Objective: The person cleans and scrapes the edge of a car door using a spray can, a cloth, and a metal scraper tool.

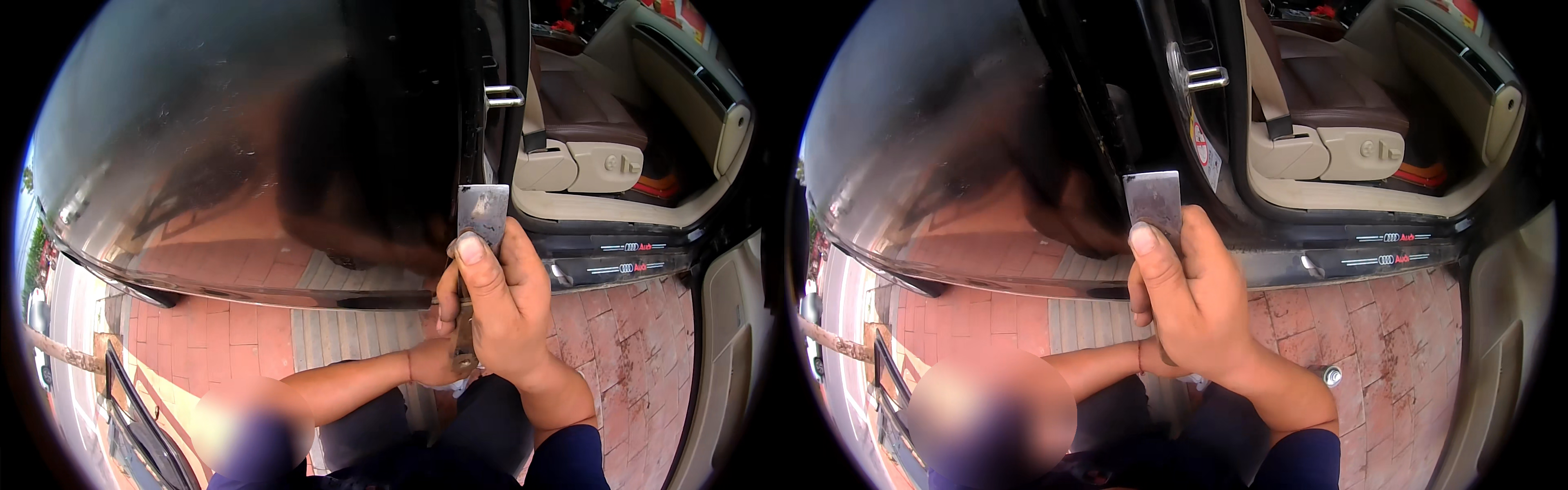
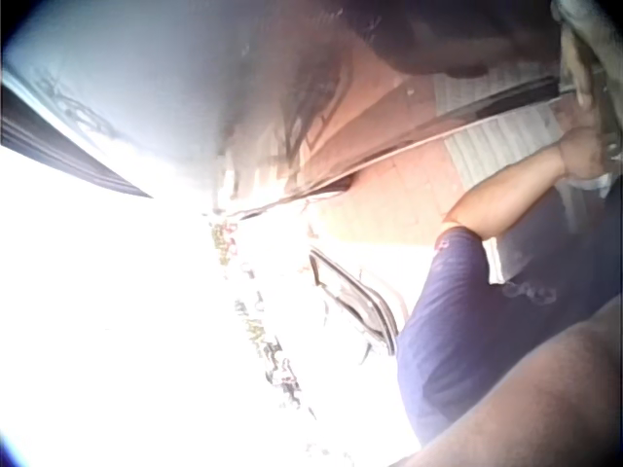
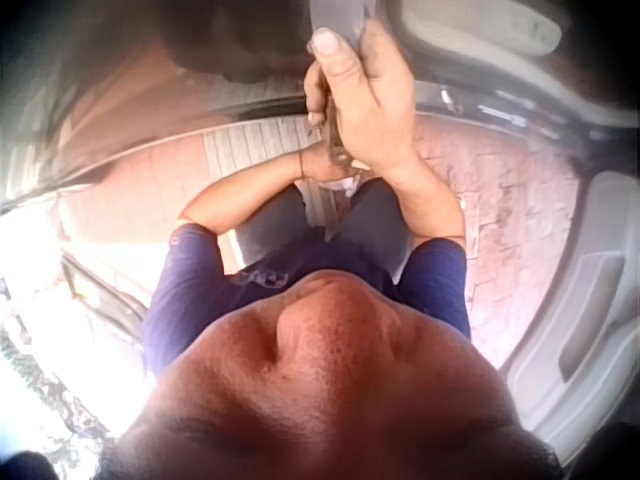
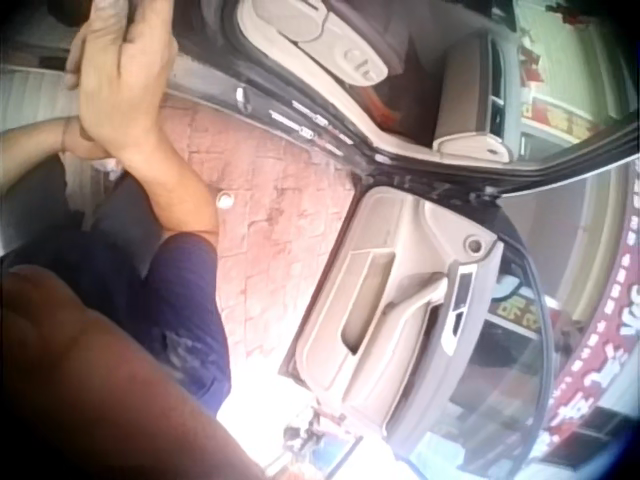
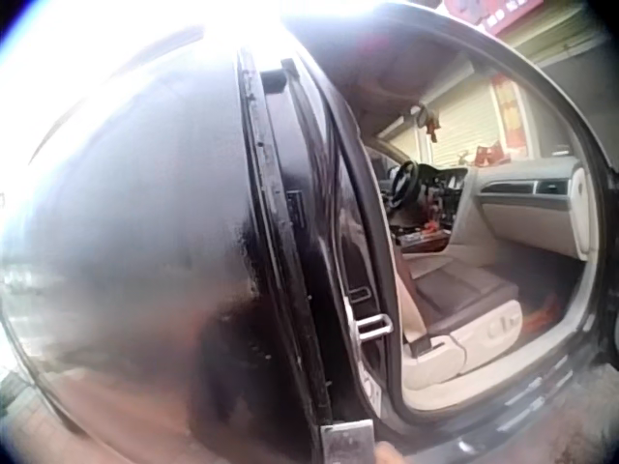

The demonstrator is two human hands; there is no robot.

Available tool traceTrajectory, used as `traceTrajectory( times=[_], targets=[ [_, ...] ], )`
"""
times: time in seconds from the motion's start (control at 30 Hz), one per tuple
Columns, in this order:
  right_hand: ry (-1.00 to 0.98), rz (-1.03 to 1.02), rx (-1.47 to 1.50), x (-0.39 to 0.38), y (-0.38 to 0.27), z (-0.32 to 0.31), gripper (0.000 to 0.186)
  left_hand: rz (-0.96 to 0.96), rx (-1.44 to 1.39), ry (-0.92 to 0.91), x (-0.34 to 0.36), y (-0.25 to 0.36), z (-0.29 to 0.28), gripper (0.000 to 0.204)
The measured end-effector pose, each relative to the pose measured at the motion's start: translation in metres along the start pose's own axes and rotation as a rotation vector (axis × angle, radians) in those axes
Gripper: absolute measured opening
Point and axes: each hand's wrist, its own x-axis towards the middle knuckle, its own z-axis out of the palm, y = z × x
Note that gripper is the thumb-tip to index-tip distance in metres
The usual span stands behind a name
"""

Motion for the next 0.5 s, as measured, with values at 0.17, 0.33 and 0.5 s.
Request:
traceTrajectory(
  times=[0.17, 0.33, 0.5],
  targets=[
    [0.014, 0.035, 0.011, -0.003, 0.000, 0.002, 0.028, -0.025, 0.086, -0.077, -0.004, -0.017, 0.007, 0.022],
    [0.004, -0.006, 0.028, 0.009, -0.016, 0.008, 0.030, 0.131, 0.200, -0.101, -0.006, -0.027, 0.008, 0.023],
    [-0.002, 0.007, -0.011, 0.006, -0.019, 0.005, 0.031, 0.099, 0.293, -0.035, -0.006, -0.033, 0.011, 0.026]
  ],
)
